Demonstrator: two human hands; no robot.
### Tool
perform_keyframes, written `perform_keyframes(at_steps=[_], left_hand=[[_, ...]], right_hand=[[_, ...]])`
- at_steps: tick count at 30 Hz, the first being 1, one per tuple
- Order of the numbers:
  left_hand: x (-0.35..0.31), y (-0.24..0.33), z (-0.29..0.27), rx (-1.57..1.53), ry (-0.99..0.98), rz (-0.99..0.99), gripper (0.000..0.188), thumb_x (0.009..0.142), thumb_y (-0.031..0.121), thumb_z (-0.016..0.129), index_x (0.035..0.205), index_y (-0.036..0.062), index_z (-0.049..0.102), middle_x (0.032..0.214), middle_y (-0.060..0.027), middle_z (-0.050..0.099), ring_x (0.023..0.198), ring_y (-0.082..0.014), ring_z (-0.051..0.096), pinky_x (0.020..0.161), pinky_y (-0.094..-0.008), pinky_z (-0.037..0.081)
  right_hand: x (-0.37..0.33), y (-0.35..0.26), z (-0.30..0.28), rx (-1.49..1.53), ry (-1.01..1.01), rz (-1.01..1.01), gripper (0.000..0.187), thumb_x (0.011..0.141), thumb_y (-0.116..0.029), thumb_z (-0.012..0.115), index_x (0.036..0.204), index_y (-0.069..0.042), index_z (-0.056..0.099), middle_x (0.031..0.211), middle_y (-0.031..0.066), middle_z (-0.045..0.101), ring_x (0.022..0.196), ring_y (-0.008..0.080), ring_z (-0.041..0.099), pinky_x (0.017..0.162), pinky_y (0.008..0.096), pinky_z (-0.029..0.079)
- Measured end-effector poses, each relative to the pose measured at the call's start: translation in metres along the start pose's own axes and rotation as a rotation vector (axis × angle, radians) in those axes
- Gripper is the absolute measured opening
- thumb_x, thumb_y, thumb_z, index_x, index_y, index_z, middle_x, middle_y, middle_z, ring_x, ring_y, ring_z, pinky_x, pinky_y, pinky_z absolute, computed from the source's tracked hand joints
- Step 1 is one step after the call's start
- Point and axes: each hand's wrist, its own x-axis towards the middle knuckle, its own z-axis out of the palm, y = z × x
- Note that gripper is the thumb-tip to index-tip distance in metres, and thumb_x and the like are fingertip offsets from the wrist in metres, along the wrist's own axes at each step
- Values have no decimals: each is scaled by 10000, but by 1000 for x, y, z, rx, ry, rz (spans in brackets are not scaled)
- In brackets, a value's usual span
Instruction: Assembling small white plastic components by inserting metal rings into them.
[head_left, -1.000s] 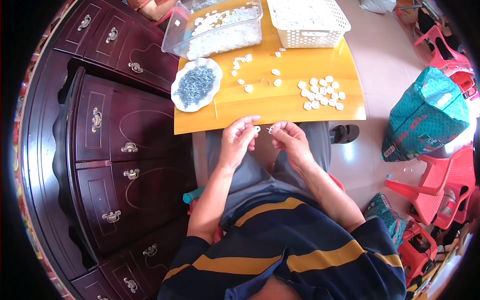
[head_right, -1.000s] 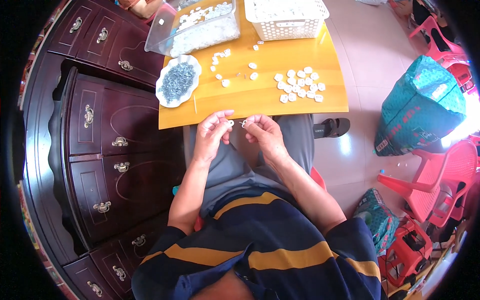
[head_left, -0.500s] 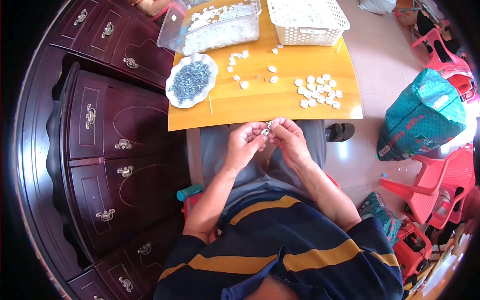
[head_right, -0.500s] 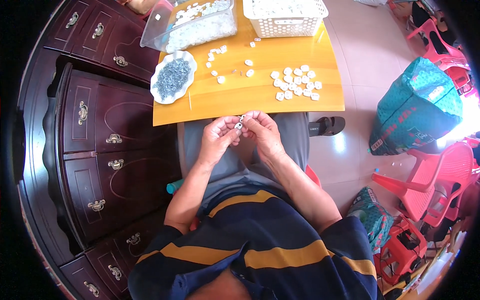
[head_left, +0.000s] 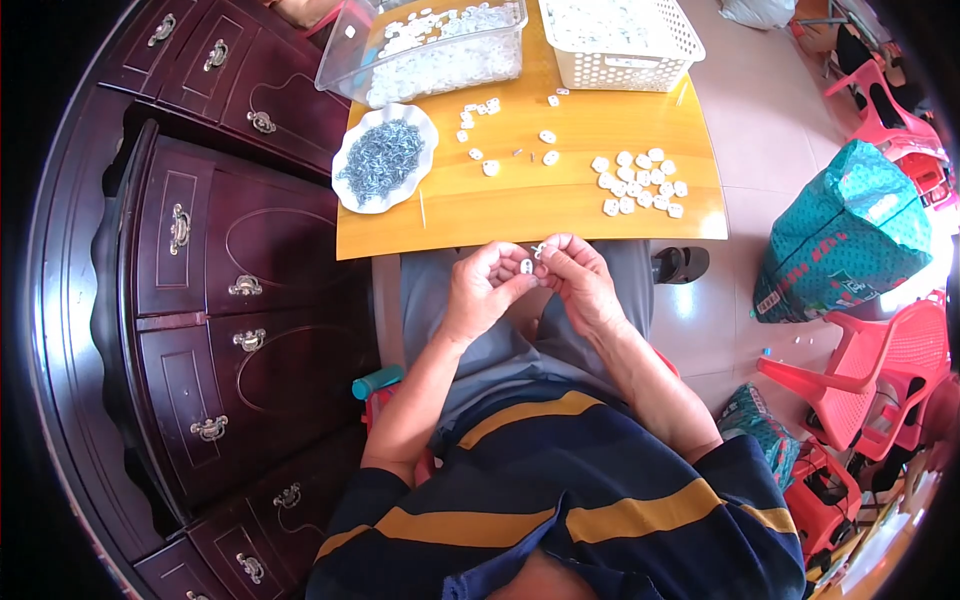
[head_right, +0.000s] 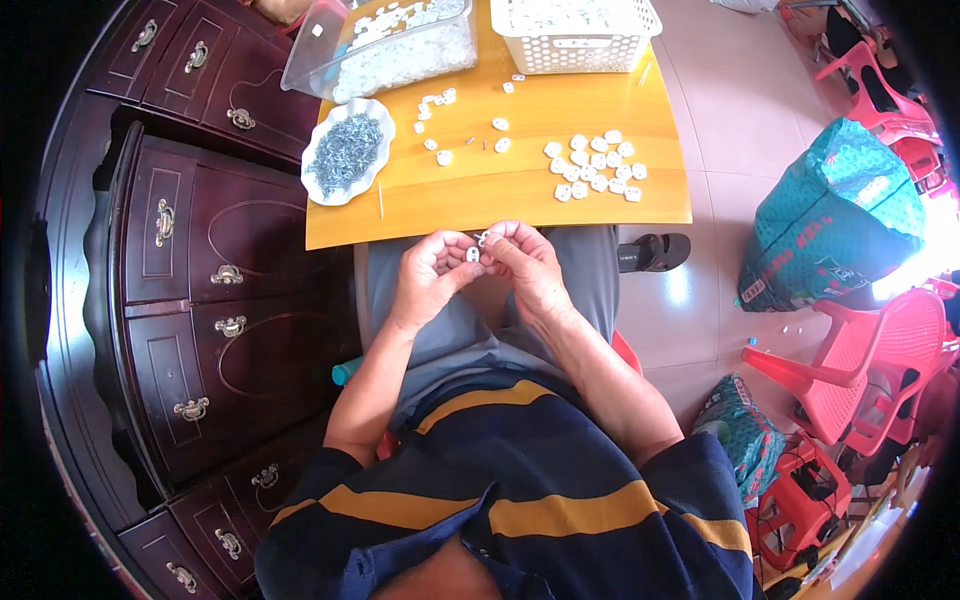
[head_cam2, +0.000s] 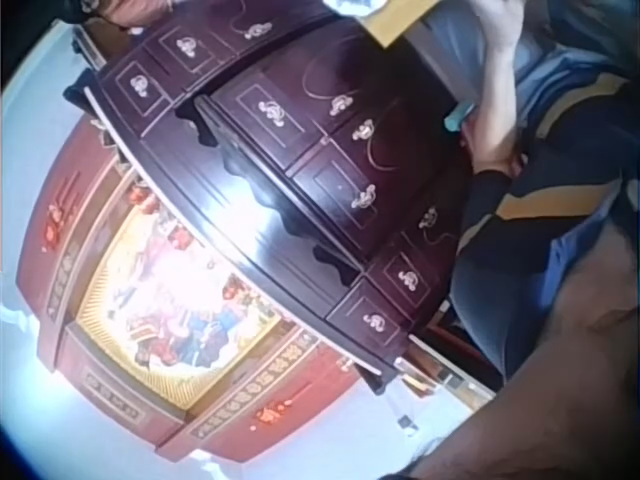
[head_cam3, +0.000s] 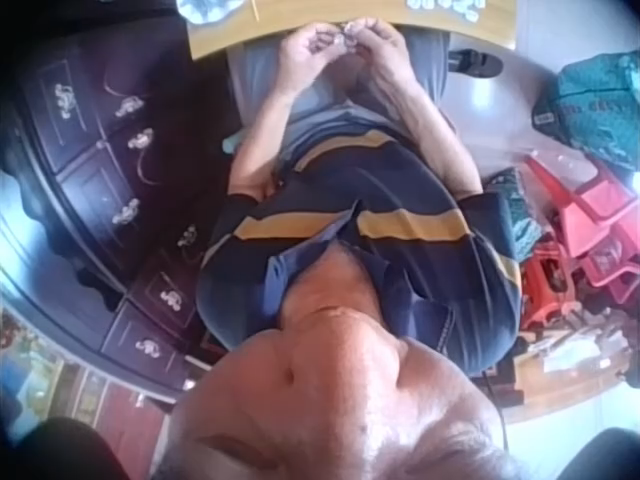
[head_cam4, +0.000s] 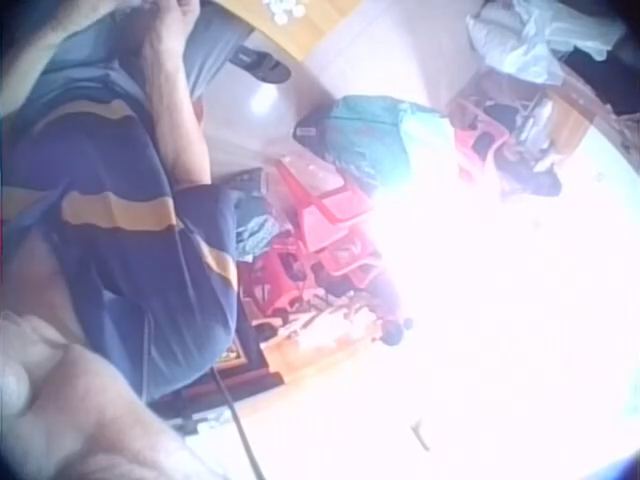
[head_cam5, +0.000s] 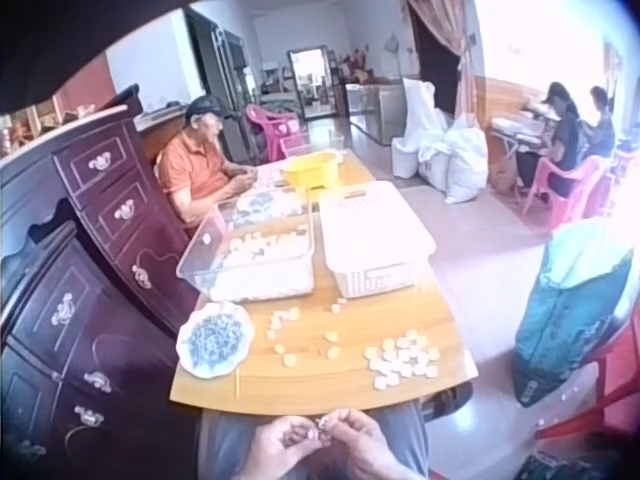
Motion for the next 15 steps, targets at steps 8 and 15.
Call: perform_keyframes(at_steps=[8, 15], left_hand=[[6, 10, -18, 95, 81, 80, 208, 864, -22, 758, 1044, 18, 662, 878, 7, 699, 785, -53, 667, 721, -216, 558], [6, 9, -20, 52, 36, 85, 204, 884, -8, 749, 1066, 15, 660, 917, -11, 706, 819, -69, 684, 742, -222, 565]], right_hand=[[-2, -2, 4, -130, 18, -27, 47, 972, -105, 665, 994, -70, 643, 875, -16, 651, 771, 69, 599, 735, 216, 475], [-5, -4, 6, -209, -13, -16, 39, 979, -102, 653, 987, -64, 645, 862, -22, 638, 771, 58, 588, 734, 213, 474]])
